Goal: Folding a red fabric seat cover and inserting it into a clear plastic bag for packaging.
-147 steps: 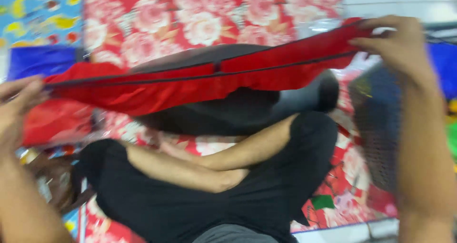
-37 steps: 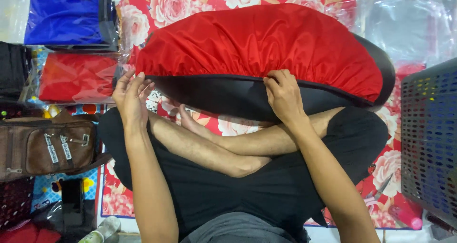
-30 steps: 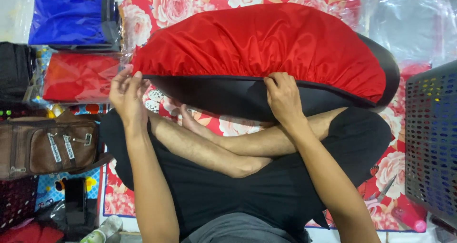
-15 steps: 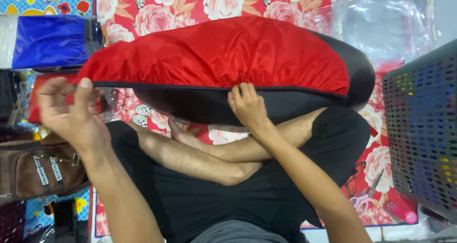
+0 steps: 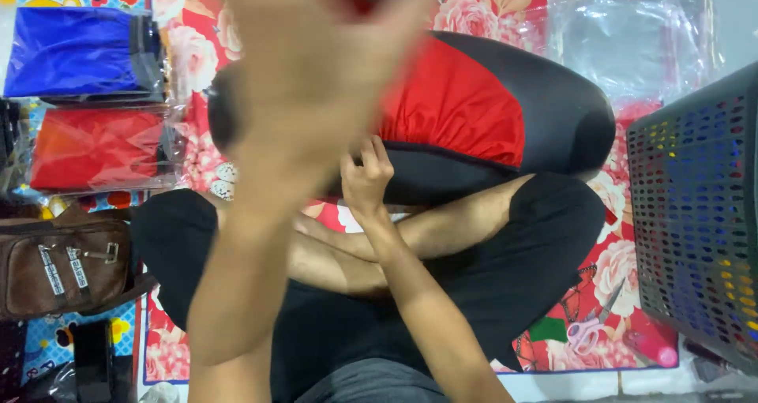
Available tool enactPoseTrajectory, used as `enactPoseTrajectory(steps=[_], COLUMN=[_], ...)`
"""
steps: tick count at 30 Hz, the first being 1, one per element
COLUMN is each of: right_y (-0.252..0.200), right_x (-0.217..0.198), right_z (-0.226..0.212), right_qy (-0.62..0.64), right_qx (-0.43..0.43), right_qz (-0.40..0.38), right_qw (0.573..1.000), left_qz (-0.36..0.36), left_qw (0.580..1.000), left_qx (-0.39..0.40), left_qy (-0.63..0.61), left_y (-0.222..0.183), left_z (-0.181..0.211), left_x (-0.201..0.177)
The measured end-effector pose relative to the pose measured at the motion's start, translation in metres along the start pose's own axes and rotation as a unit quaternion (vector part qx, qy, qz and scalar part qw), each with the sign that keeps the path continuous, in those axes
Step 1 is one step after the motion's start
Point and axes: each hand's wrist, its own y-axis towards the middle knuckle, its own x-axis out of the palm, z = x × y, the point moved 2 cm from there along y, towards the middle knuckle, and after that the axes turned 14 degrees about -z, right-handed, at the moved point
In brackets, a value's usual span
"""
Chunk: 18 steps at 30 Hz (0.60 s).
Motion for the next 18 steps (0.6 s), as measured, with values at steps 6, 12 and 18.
enactPoseTrajectory(steps=[6,12,18], right_y=[-0.004,-0.019,-0.013], right_x=[0.008,0.022,0.011], right_z=[0.008,0.040,0.037], right_qy=[0.300,0.349,0.465], right_qx=[0.317,0.317,0.358], right_qz=[0.117,0.135,0.094], right_qw=[0.892,0.871,0.804], left_qz=[-0.151,-0.099,-0.150], left_qw=[0.972,0.961,0.960], left_qx=[0.098,0.099,0.107], left_qy=[0.154,0.238,0.211], left_y=[-0.006,-0.101,-0.115], left_z=[0.046,0.026,0.010], left_x=[0.207,0.397,0.414])
